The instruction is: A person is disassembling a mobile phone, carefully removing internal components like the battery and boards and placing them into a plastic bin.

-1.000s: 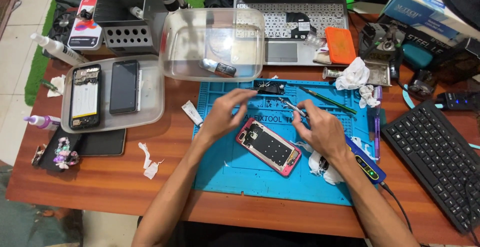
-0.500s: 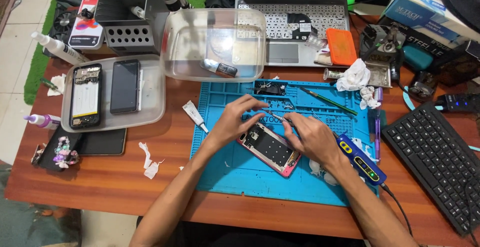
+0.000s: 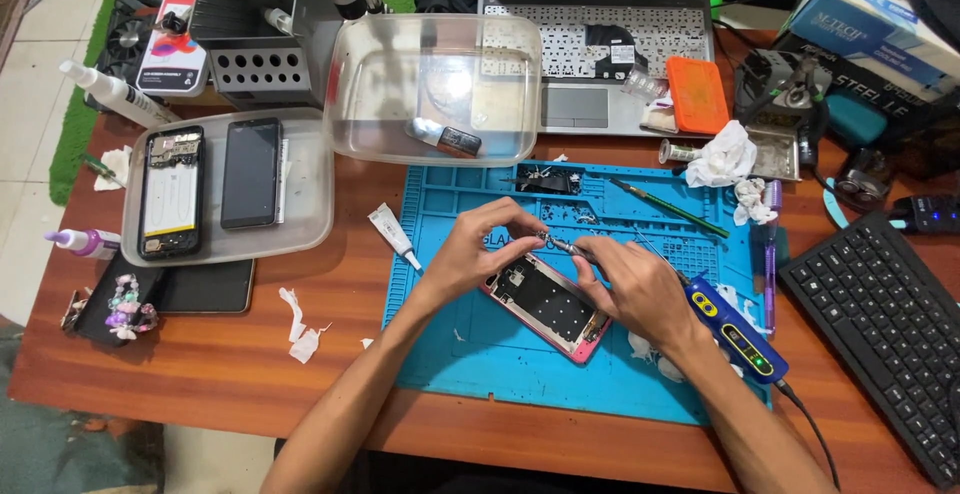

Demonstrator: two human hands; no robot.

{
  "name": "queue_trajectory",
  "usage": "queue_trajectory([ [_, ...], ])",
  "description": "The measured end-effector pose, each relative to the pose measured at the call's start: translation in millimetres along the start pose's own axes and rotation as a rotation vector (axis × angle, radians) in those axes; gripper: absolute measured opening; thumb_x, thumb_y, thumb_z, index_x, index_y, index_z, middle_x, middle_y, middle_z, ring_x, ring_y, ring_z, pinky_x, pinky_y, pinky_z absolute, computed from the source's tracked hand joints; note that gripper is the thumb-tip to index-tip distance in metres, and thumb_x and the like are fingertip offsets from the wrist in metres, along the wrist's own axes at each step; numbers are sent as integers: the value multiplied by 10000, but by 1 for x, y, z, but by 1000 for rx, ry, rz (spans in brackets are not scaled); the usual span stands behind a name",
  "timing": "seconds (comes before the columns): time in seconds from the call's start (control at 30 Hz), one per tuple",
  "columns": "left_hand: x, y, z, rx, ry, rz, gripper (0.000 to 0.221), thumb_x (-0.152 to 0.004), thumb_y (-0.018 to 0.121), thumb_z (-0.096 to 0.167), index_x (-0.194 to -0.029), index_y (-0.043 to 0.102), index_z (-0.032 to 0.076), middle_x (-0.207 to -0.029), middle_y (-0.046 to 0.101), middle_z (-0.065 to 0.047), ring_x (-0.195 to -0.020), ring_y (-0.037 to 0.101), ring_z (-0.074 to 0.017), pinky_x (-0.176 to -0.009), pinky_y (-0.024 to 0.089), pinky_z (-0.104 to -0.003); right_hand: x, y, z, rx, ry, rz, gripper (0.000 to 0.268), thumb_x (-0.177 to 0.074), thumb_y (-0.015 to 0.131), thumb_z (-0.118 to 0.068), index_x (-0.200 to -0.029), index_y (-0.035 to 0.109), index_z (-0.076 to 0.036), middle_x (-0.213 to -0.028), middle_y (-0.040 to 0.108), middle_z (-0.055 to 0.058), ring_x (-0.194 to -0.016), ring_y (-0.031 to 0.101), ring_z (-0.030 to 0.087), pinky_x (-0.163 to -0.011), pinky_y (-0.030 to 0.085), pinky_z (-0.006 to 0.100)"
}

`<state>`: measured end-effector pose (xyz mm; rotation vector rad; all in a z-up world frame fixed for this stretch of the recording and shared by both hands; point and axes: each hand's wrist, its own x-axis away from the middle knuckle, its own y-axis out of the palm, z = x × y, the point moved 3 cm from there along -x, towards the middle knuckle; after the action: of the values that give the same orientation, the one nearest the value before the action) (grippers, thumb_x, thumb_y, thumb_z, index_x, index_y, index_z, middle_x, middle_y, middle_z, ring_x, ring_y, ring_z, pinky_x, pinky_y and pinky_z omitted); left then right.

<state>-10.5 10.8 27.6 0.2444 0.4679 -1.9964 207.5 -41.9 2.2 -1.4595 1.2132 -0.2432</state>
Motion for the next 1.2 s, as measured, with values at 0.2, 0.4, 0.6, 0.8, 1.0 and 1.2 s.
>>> queue_trajectory([
  [0.2, 0, -1, 3, -52, 36, 12, 136, -916, 758, 66, -1052, 752, 80, -877, 707, -112, -821, 704, -260, -796, 580, -397, -2, 1, 0, 9, 11, -9, 204, -1024, 583, -261, -1144, 664, -117, -711, 655, 47, -609, 678, 184, -588, 533, 281],
  [0.4, 0, 0, -1, -119, 88, 34, 125, -927, 750, 62, -1051, 751, 76, -892, 711, -102, -835, 712, -255, -799, 584, -387, 2, 4, 5, 66, -3, -35, 215, -1018, 585, -238, -1180, 652, -112, -802, 683, 70, -671, 696, 231, -626, 548, 326],
  [0.6, 3, 1, -10, -383, 204, 57, 68, -927, 750, 62, -968, 708, 94, -892, 660, -52, -838, 702, -252, -797, 567, -380, -1, 3, 3, 78, 19, -87, 210, -1019, 592, -210, -1180, 662, -94, -834, 708, 92, -700, 725, 241, -629, 551, 320],
  [0.8, 10, 10, -34, -739, 367, 97, 132, -906, 774, 104, -916, 643, 117, -900, 598, -22, -830, 658, -206, -823, 530, -350, -1, 7, 1, 83, 50, -100, 201, -1013, 605, -223, -1153, 666, -94, -838, 708, 101, -704, 729, 275, -621, 558, 352],
  [1.0, 9, 15, -22, -954, 461, 96, 121, -1012, 629, 144, -913, 580, 93, -883, 506, -38, -781, 599, -205, -797, 484, -344, 2, 12, 4, 100, 80, -96, 221, -1009, 620, -268, -1164, 665, -116, -871, 725, 97, -740, 737, 269, -643, 572, 350],
  [1.2, 9, 14, -50, -769, 353, 101, 155, -1054, 550, 204, -941, 552, 99, -874, 481, -26, -808, 577, -240, -734, 439, -344, 3, 15, 6, 42, 85, -73, 231, -991, 637, -263, -1167, 665, -116, -856, 725, 104, -757, 739, 294, -656, 582, 374],
])
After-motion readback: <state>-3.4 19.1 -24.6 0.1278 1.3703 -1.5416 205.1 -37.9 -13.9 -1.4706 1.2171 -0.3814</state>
